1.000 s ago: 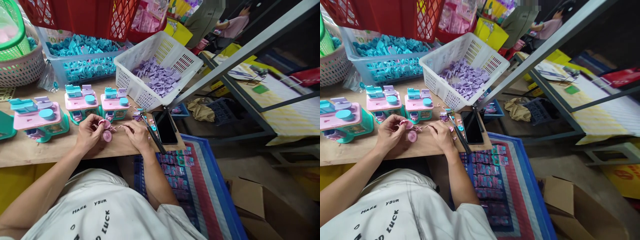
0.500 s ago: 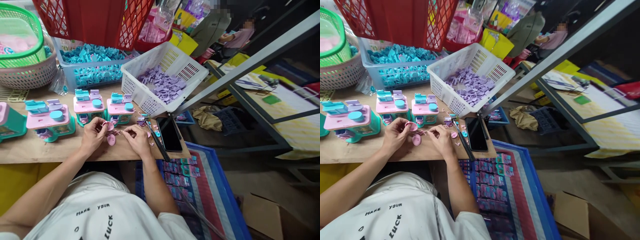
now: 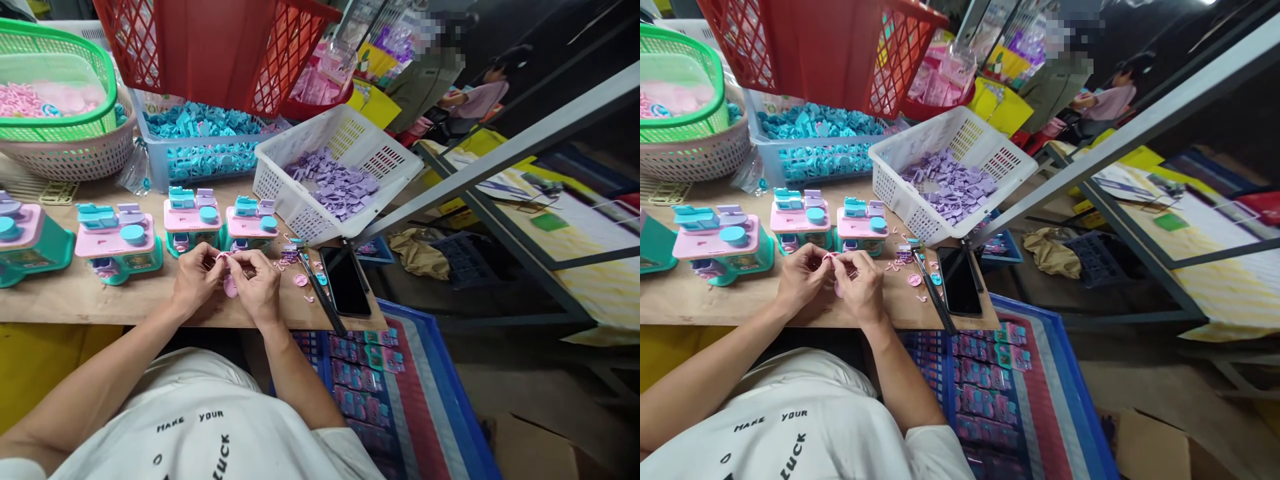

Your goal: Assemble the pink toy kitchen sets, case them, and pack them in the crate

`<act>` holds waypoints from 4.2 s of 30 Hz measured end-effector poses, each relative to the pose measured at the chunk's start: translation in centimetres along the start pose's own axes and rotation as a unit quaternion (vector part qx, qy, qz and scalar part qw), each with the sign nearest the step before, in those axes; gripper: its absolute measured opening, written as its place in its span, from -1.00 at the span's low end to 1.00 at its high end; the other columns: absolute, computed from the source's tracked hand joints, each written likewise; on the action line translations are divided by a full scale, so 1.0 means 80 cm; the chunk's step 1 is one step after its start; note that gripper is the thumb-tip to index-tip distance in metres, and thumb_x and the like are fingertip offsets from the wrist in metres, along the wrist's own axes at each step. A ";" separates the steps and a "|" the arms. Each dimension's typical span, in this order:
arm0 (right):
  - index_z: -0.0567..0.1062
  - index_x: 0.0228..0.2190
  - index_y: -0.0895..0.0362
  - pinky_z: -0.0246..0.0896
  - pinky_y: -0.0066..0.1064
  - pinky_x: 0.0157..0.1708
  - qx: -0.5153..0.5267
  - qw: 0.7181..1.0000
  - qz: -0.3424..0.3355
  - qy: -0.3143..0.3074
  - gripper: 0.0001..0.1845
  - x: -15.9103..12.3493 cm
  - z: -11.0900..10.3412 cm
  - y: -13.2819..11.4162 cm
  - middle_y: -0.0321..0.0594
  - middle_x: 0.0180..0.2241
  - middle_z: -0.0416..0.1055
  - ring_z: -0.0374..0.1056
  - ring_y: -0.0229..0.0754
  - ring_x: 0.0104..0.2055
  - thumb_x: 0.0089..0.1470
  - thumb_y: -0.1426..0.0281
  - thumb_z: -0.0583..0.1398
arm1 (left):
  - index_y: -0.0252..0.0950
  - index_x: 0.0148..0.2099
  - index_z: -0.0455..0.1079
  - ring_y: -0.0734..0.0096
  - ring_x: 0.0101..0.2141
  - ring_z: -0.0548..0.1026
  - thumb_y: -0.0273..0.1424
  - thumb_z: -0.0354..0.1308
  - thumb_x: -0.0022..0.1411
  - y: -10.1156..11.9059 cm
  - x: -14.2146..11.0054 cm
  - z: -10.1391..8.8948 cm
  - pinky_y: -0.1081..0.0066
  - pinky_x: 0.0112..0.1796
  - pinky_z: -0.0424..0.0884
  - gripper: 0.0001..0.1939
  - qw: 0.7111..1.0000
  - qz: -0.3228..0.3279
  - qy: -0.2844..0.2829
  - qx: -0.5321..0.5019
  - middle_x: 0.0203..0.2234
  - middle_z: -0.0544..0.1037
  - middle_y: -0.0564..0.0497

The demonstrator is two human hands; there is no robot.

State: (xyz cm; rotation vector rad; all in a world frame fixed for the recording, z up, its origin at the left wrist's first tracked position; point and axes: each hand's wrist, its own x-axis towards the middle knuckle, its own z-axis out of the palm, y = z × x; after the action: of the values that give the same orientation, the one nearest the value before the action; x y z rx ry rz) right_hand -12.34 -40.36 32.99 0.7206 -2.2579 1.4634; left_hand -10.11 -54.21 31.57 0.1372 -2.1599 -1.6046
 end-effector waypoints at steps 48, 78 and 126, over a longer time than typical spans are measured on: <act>0.55 -0.32 0.11 -0.08 -0.21 -0.01 -0.346 0.867 -0.285 -0.219 -0.71 0.121 -0.064 0.035 -0.23 -0.28 0.62 0.31 -0.08 0.06 0.39 0.32 0.11 | -0.35 -0.12 0.44 0.24 -0.39 0.52 -0.49 -0.12 0.40 0.056 0.088 -0.008 0.34 -0.46 0.13 -0.72 0.846 0.246 -0.216 0.421 -0.28 0.58 -0.12; 0.46 -0.40 0.09 0.32 -0.40 -0.37 -0.088 0.983 0.047 -0.155 -0.94 -0.012 -0.067 0.071 -0.29 -0.48 0.44 0.40 -0.22 -0.44 0.10 0.47 0.19 | -0.56 -0.02 0.46 0.03 -0.14 0.52 -0.49 0.11 0.30 0.058 0.001 -0.001 0.22 -0.15 0.41 -0.73 0.745 0.156 -0.365 0.535 -0.14 0.54 -0.33; 0.54 -0.26 0.10 0.56 -0.35 -0.18 0.151 0.979 0.123 0.063 -0.88 -0.039 -0.023 0.006 -0.16 -0.23 0.65 0.60 -0.16 -0.20 0.23 0.30 0.25 | -0.29 -0.22 0.44 0.45 -0.37 0.51 -0.35 0.16 0.31 0.017 -0.030 0.033 0.48 -0.39 0.56 -0.89 0.997 0.060 -0.036 -0.037 -0.36 0.47 -0.01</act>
State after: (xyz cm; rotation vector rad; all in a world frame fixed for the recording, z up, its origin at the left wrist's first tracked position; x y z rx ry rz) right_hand -10.11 -37.81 31.69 0.4241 -2.1119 1.9388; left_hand -8.78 -50.64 31.51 -0.0734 -2.1155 -1.6400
